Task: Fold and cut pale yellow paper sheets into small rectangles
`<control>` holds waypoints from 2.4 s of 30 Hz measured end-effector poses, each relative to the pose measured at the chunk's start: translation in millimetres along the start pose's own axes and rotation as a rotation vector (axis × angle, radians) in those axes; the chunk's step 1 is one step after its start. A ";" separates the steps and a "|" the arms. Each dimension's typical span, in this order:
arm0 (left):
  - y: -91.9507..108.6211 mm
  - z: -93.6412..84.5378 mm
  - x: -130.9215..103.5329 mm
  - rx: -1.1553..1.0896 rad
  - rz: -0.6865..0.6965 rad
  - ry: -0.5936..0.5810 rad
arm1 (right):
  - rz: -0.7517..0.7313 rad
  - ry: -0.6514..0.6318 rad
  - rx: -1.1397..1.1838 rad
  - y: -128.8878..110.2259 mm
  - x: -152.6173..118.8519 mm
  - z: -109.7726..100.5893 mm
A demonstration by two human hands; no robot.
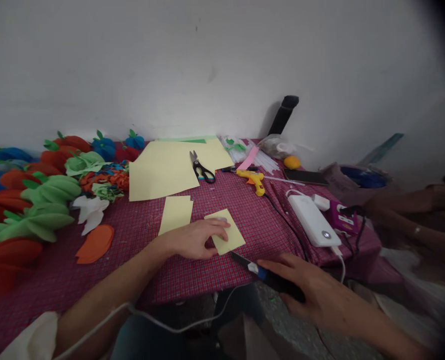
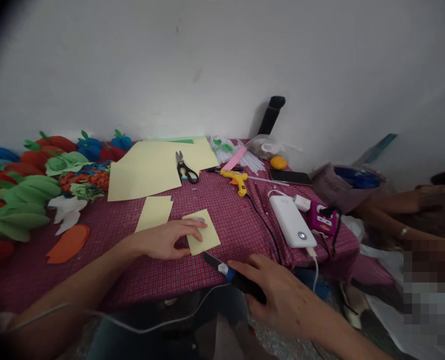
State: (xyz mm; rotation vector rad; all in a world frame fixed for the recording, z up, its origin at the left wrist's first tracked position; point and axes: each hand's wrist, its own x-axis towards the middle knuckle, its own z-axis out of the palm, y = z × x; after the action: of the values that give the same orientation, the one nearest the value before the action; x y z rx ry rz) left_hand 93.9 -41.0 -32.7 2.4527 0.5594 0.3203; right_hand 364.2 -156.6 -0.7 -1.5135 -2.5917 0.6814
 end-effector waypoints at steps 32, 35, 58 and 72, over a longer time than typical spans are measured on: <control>8.7 1.9 10.9 -0.051 -0.088 0.113 | 0.039 0.067 -0.103 11.6 2.7 0.8; 9.9 12.0 16.6 0.070 -0.129 0.155 | 0.044 0.090 -0.117 10.9 6.5 6.5; -1.6 35.9 18.3 0.522 -0.037 -0.051 | 0.042 0.134 -0.121 20.0 7.9 15.3; -0.1 36.6 16.9 0.507 -0.069 -0.014 | 0.022 0.134 -0.126 17.0 27.6 16.9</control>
State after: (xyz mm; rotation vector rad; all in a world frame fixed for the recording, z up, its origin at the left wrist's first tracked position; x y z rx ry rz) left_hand 121.6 -51.3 -60.1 2.9056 0.7962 0.1434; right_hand 359.2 -132.0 -27.3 -1.5656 -2.5634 0.4098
